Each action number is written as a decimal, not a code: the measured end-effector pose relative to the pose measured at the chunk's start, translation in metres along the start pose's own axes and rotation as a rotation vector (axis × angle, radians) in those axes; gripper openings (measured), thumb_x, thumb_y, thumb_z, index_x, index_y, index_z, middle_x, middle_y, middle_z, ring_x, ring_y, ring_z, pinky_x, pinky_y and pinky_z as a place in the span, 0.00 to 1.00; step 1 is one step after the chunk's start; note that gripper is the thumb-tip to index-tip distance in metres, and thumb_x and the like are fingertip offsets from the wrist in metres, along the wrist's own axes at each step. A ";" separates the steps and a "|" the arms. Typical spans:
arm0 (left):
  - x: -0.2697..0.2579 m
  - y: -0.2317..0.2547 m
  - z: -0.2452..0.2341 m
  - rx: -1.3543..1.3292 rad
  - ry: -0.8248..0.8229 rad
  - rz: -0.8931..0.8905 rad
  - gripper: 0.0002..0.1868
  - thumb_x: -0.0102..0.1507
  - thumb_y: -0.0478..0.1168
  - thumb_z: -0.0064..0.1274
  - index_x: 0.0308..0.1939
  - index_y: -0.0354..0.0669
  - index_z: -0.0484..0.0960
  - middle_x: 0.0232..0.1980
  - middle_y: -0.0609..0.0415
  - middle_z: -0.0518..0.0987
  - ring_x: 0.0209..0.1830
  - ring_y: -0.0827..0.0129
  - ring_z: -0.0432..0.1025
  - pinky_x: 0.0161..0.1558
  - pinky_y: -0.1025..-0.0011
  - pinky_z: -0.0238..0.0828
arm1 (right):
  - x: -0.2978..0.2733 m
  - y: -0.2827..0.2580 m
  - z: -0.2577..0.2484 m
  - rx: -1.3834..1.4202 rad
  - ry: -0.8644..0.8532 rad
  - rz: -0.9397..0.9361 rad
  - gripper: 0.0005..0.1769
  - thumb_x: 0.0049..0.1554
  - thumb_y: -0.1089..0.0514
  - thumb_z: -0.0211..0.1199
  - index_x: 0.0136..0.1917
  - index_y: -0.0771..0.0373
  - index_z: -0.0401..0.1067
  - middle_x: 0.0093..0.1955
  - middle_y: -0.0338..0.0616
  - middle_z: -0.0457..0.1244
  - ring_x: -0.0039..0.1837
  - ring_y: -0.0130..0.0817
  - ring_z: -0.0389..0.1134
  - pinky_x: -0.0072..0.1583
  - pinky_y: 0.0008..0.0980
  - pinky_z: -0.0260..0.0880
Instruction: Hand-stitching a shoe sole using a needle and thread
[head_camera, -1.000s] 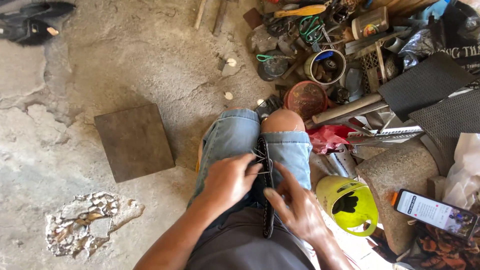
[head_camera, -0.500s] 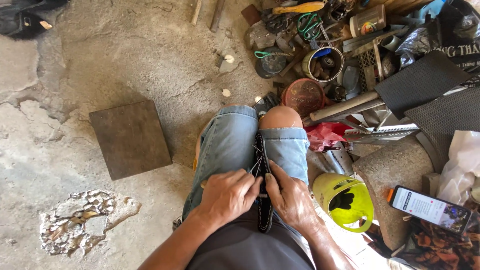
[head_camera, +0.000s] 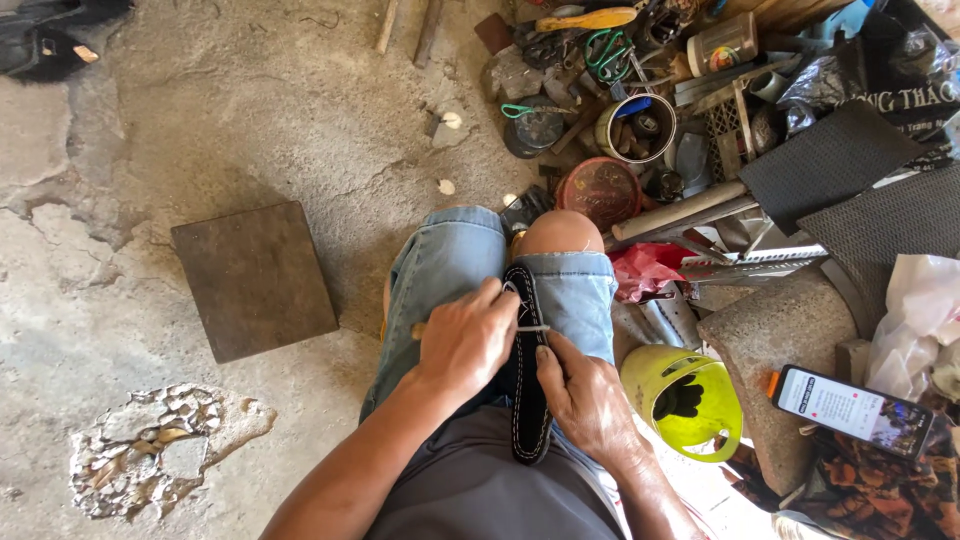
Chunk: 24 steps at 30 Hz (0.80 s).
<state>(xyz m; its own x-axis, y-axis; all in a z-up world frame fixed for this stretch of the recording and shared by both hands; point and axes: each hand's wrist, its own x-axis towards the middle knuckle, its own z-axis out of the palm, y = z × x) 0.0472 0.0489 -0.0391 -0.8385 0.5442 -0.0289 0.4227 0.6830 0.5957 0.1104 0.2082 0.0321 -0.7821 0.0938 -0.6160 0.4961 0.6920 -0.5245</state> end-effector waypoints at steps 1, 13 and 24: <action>-0.002 0.002 -0.006 -0.001 -0.001 0.002 0.04 0.64 0.35 0.53 0.36 0.44 0.74 0.36 0.49 0.72 0.28 0.47 0.75 0.25 0.47 0.68 | 0.000 0.001 0.000 0.000 0.001 0.002 0.13 0.64 0.45 0.46 0.50 0.49 0.70 0.33 0.55 0.67 0.43 0.67 0.60 0.46 0.48 0.59; -0.035 -0.015 -0.061 -0.410 -0.307 -0.272 0.06 0.63 0.40 0.56 0.38 0.53 0.74 0.29 0.66 0.84 0.24 0.68 0.79 0.33 0.62 0.73 | 0.006 0.121 0.001 0.131 0.497 -0.042 0.26 0.60 0.52 0.68 0.28 0.55 0.56 0.25 0.32 0.49 0.33 0.23 0.45 0.35 0.30 0.47; -0.015 0.007 -0.043 -0.320 -0.094 -0.146 0.26 0.68 0.43 0.49 0.69 0.38 0.68 0.57 0.44 0.78 0.33 0.46 0.79 0.37 0.51 0.79 | 0.012 0.074 -0.002 -0.232 0.690 -0.532 0.22 0.56 0.57 0.73 0.63 0.58 0.72 0.70 0.48 0.62 0.73 0.48 0.62 0.75 0.51 0.58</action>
<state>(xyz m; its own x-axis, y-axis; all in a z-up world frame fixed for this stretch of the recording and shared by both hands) 0.0481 0.0247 -0.0003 -0.8409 0.5042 -0.1969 0.1592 0.5781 0.8003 0.1371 0.2615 -0.0126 -0.9761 0.0773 0.2030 -0.0259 0.8865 -0.4619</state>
